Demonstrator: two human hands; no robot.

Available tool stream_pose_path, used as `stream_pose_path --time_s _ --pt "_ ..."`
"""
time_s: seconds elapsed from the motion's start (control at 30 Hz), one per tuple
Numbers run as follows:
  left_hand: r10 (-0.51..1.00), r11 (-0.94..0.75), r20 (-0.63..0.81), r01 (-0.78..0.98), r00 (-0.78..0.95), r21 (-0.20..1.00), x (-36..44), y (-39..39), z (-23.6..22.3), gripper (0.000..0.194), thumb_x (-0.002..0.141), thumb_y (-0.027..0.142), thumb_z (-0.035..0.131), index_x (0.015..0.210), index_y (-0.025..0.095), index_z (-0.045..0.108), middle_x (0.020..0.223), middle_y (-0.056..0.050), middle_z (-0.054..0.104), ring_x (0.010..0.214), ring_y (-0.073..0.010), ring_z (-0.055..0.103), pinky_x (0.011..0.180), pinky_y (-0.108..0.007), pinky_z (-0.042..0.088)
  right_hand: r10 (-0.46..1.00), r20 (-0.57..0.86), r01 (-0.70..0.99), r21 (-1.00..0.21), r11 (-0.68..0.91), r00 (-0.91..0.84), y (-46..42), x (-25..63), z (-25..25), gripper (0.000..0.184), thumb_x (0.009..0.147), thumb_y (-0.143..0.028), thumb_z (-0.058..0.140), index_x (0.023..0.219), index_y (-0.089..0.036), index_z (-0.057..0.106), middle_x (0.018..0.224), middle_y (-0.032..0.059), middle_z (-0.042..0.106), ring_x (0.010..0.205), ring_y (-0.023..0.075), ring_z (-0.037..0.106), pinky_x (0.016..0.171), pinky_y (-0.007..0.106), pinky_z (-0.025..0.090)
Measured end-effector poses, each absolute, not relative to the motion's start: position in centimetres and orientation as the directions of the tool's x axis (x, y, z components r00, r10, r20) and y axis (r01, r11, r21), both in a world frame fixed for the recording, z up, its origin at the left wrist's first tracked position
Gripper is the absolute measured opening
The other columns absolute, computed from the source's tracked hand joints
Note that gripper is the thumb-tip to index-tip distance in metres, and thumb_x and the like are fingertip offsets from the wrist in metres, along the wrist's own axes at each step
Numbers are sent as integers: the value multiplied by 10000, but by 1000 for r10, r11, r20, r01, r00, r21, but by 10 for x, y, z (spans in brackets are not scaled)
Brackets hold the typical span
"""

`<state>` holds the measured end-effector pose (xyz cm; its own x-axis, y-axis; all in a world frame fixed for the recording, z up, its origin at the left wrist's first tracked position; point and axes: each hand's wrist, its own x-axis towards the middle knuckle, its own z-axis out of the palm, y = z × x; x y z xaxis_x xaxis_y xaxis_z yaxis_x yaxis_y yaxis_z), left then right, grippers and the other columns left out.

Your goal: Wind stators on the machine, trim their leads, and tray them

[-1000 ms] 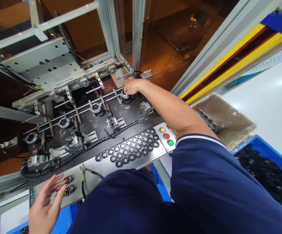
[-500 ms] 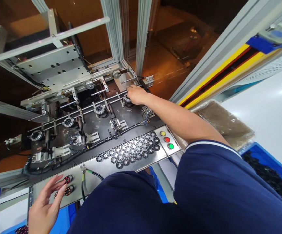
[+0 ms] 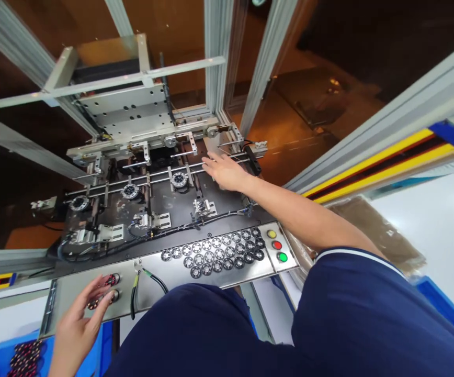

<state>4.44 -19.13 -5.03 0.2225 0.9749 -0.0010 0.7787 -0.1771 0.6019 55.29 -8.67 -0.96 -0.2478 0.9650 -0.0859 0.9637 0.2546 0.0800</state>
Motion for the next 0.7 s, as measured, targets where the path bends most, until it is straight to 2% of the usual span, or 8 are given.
stream_pose_path --time_s 0.13,0.27,0.43,0.57,0.7 --pt "979 -189 47 792 199 581 39 -198 -45 600 868 607 591 1361 266 567 1240 -84 728 1036 -267 735 773 -325 602 861 -92 866 -45 498 -500 -56 520 -14 673 797 76 474 1430 -148 526 1592 78 430 1496 262 341 1164 420 403" --pt "990 -130 40 799 132 588 33 -207 -47 601 865 614 588 1346 254 579 1204 -95 740 983 -266 749 695 -315 613 799 -125 808 -115 577 -588 -37 512 -31 690 786 97 464 1417 -169 547 1589 70 434 1482 272 375 1155 449 412" --pt "997 -62 8 801 72 596 31 -211 -55 591 859 617 594 1315 241 600 1163 -97 753 926 -256 759 669 -312 616 779 -149 788 2 616 -609 -35 517 -40 673 820 46 448 1442 -199 526 1592 55 431 1460 289 415 1112 476 451" --pt "996 -76 8 790 90 609 33 -208 -53 521 885 572 594 1286 241 617 1230 -102 729 1030 -263 739 650 -293 608 746 -126 743 80 665 -654 -31 504 -29 494 902 -40 434 1356 -141 602 1511 130 526 1455 327 412 1100 512 437" --pt "994 -111 56 795 97 596 29 -208 -50 466 911 536 577 1265 237 628 1187 -99 742 1025 -259 740 760 -332 615 692 -62 687 87 721 -719 -9 461 -22 537 896 -51 436 1425 -88 521 1557 180 452 1501 352 315 1123 550 398"
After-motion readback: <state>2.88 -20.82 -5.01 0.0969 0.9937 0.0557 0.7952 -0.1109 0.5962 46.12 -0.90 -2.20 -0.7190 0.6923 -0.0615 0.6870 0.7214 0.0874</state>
